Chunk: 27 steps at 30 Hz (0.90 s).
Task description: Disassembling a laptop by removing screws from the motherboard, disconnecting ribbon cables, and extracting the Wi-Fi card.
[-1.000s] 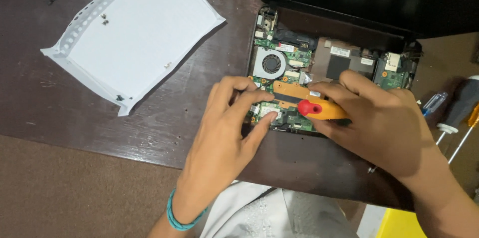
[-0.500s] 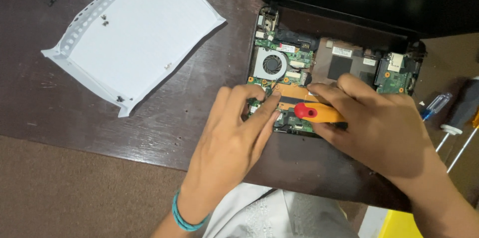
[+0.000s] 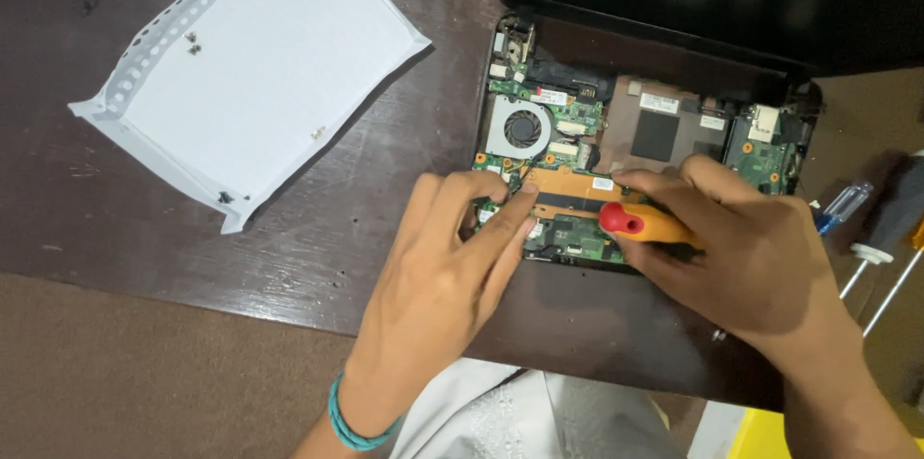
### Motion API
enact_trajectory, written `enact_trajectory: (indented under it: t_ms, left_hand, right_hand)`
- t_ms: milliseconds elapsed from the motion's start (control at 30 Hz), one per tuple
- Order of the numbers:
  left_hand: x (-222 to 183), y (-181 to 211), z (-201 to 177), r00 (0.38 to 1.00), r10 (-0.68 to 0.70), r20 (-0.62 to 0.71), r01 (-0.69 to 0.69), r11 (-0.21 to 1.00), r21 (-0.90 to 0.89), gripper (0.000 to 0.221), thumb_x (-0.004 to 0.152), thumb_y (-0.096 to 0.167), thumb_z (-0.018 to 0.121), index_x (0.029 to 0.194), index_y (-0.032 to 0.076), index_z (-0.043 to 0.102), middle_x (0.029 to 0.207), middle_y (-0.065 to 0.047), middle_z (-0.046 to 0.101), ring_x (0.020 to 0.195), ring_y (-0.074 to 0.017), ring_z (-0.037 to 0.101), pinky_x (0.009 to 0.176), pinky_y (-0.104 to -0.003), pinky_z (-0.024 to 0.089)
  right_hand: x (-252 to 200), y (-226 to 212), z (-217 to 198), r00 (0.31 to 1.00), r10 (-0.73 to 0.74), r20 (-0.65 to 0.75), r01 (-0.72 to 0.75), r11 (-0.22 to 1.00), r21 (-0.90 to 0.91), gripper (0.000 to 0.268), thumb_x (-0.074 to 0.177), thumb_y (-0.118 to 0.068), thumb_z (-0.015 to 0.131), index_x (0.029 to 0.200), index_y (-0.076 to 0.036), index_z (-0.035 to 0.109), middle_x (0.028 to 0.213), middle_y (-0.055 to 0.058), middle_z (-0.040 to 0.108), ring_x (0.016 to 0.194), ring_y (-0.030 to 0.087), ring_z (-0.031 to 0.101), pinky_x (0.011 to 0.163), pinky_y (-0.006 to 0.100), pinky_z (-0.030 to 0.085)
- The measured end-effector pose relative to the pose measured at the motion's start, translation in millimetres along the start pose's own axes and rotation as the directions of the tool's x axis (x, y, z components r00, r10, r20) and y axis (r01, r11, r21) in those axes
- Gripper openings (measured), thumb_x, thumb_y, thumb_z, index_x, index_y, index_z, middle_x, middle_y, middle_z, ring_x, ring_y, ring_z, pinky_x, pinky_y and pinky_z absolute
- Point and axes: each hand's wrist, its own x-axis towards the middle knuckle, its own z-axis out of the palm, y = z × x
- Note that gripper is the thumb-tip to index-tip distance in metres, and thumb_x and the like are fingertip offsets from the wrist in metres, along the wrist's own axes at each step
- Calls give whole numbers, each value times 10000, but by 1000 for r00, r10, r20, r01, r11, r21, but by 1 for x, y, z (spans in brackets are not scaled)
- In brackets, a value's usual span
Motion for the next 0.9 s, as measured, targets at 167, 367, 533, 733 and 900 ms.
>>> enact_trajectory:
  t_ms: [167,367,533,733,900]
  left_hand:
    - [0,0,0,1000,-29,3,29,999,-31,234,1035,9,627,1259,-61,625,1119,-173,519,839,-286,431,758,-400,448]
    - [1,2,0,999,-28,15,29,1000,-4,250,1008,-33,669,1251,-56,620,1131,-183,525,840,-292,442,739,-411,448]
    - [1,1,1,999,-29,18,29,1000,3,230,999,-46,657,1227,-74,645,1124,-183,524,849,-302,449,742,-413,451]
    - [2,1,2,999,-36,21,36,999,2,206,1006,-20,654,1203,-80,664,1121,-172,525,832,-284,436,736,-392,445]
    - [3,-1,4,1000,-18,-23,17,1000,-23,204,1002,-33,681,1200,-70,650,1073,-169,520,800,-262,424,736,-377,440]
  right_hand:
    - [0,-2,-1,1000,-2,-8,2,998,-57,356,904,-244,778,1241,-132,750,1119,-2,756,807,81,709,472,259,500]
    - [-8,6,5,1000,-21,-16,20,997,-70,385,885,-238,779,1250,-117,763,1095,43,747,535,121,560,422,272,469]
    - [-24,20,18,996,-72,-52,65,990,-128,466,886,-293,834,1319,-141,757,1046,69,710,549,129,538,459,287,495]
    - [-25,20,21,989,-128,-70,116,981,-156,436,930,-264,795,1345,-136,753,918,20,622,701,115,591,492,306,496]
    - [-21,18,22,989,-122,-81,111,985,-133,453,883,-84,738,1333,-130,753,916,14,620,680,120,569,484,292,471]
